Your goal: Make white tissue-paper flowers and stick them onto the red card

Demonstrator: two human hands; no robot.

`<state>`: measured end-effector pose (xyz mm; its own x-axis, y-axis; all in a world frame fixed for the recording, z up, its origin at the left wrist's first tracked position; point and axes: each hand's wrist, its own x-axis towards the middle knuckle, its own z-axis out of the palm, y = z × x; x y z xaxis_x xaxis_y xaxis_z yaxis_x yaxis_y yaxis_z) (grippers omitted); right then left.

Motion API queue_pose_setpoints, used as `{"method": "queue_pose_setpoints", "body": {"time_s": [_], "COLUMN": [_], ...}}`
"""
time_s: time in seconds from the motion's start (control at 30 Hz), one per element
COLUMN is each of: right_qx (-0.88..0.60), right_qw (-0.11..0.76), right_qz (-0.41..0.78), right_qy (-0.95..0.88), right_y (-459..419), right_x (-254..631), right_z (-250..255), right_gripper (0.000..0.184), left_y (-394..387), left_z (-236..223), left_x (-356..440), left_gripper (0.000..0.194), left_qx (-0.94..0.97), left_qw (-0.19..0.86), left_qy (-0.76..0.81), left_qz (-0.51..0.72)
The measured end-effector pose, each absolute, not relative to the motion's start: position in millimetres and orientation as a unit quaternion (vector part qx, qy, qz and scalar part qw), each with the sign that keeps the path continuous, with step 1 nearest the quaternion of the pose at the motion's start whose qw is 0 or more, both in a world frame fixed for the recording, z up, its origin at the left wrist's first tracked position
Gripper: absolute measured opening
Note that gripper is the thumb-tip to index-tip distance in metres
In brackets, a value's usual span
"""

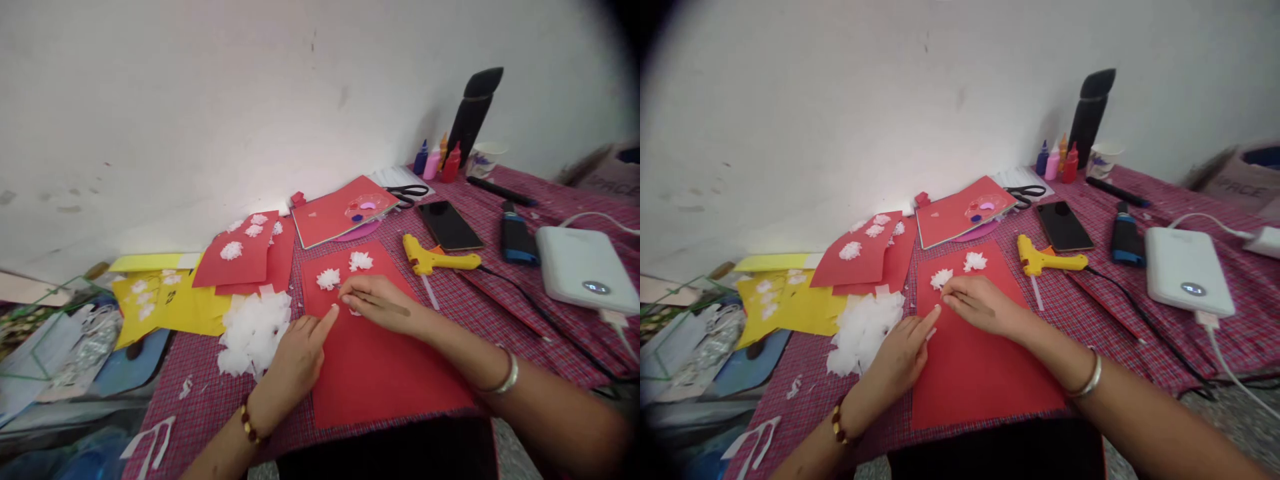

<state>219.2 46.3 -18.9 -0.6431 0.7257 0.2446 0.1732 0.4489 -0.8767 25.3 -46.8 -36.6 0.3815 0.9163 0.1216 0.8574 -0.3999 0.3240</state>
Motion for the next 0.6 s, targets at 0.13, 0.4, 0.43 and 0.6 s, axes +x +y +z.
{"method": "queue_pose_setpoints", "body": {"time_s": [0.13,0.4,0.43,0.6], "right_qx": [-0.292,-0.206,-0.202,-0.203], "right_qw": [0.336,0.392,0.389,0.379], "right_qz": [0.472,0.612,0.620,0.634], "right_qy": [-0.761,-0.656,-0.651,-0.643], "right_y": [47.3,50.1,50.0,50.5], "right_x": [223.1,231.6,230.7,226.8], "right_z": [-16.5,-12.6,-13.1,-16.6], "right_gripper": [0.016,0.021,0.020,0.017], "left_y": [-23.9,1.6,0.5,-0.3], "left_z": [-32.7,-7.5,-7.2,-18.1], "left_x": [23.2,41.6,43.5,41.5], "left_gripper": [0.061,0.052,0.052,0.048], "left_qx": [0.716,0.443,0.438,0.465], "left_qw": [0.218,0.478,0.485,0.445], "left_qy": [0.598,0.530,0.516,0.526], "left_qz": [0.288,0.542,0.554,0.556]}}
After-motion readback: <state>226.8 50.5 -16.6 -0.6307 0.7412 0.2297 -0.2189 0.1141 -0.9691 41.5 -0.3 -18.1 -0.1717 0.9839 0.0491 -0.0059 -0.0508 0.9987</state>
